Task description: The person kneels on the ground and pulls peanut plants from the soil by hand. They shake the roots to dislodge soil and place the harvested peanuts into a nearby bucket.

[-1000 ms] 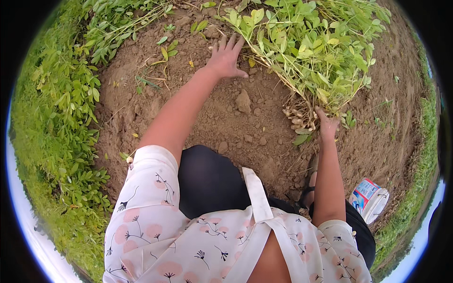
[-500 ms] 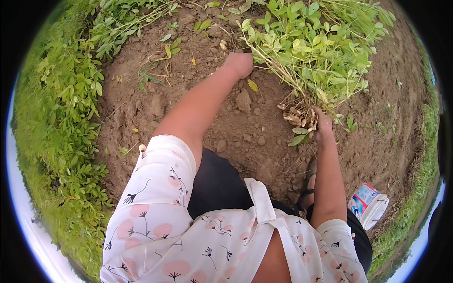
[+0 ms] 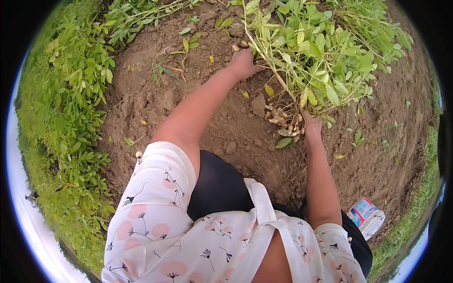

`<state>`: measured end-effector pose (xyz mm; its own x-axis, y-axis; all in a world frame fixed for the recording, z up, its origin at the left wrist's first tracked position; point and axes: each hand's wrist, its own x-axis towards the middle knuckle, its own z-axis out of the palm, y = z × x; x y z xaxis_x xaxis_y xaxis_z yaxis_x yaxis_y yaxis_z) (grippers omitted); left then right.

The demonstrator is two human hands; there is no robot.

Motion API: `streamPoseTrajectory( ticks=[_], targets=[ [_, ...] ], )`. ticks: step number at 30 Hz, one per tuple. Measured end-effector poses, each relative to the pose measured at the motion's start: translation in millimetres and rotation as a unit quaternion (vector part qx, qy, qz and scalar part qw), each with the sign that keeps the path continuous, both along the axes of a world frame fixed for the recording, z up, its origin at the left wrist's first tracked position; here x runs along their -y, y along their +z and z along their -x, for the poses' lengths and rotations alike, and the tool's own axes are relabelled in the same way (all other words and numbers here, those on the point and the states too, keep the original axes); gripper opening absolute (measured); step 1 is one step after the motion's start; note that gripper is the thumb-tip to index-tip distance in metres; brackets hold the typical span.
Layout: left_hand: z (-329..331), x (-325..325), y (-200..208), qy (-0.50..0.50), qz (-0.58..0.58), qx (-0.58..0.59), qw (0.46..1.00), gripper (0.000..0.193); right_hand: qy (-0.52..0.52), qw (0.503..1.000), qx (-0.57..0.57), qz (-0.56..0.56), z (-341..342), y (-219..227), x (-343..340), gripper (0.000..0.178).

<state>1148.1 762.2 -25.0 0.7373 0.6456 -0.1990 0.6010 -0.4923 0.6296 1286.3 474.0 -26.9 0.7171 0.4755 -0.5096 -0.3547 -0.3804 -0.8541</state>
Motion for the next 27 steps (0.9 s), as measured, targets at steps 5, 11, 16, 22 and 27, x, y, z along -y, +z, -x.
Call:
streamPoseTrajectory(
  ticks=[5,11,16,22,27],
  targets=[
    [3,-3,-35,-0.091,-0.211,-0.076,0.97,0.034,0.049,0.996,0.055,0.049,-15,-22,-3,0.053],
    [-10,-24,-29,-0.076,-0.079,-0.141,0.984,0.03,0.054,0.993,0.094,0.052,-12,-15,-10,0.063],
    [2,-11,-32,-0.1,-0.107,-0.115,0.982,0.03,0.014,0.991,0.115,0.066,-20,-33,-5,0.068],
    [25,-10,-29,-0.086,-0.132,-0.083,0.984,0.029,0.015,0.992,0.096,0.082,-15,-32,-4,0.071],
    [31,33,61,-0.011,-0.012,-0.016,1.0,0.038,-0.029,0.994,0.043,0.094,-8,-19,12,0.058]
  ],
)
